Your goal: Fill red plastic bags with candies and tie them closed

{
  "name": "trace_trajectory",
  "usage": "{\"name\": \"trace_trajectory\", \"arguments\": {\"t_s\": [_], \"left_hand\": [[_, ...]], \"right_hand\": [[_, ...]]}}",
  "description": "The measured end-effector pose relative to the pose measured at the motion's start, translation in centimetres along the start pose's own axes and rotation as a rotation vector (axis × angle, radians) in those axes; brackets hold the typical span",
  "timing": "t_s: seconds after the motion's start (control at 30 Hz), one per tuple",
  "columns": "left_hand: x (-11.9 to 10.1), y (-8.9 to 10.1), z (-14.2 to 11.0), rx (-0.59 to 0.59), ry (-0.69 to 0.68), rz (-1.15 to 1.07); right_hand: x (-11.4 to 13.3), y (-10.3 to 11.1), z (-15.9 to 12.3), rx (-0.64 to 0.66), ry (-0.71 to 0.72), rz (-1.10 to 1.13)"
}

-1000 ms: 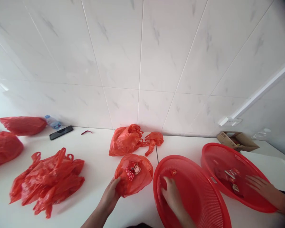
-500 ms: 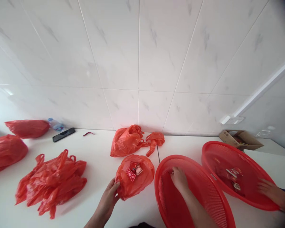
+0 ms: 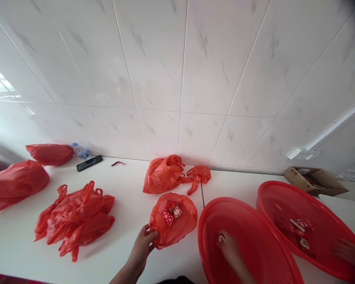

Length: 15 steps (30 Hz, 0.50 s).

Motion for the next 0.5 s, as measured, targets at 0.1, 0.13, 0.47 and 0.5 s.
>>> {"name": "trace_trajectory", "arguments": {"t_s": [0.1,0.13,0.47,0.5], "left_hand": [[0.0,0.2,0.5,-0.013,-0.011,-0.012],[0.0,0.2,0.6,-0.013,-0.015,-0.017],[0.3,0.5,0.9,0.01,-0.016,-0.042],[0.3,0.6,0.8,0.007,-0.013,-0.047]], "right_hand": [[3.0,0.4,-1.8,0.024,0.1,-0.004],[4.7,0.5,-2.7,0.021,0.145,-0.003],[21.4,-2.7,-8.9,-0.05,0.697,-0.006],[21.5,-3.0,-8.7,-0.085,0.718,-0.049]]}}
Point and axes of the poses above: each hand's wrist, its own z-axis towards the middle knuckle, its own y-axis out of the back of the hand, x = y × z, the point moved 10 cm from there along z, towards the middle knuckle, and after that the axes turned 11 degrees about -y, right-handed, at the moved point
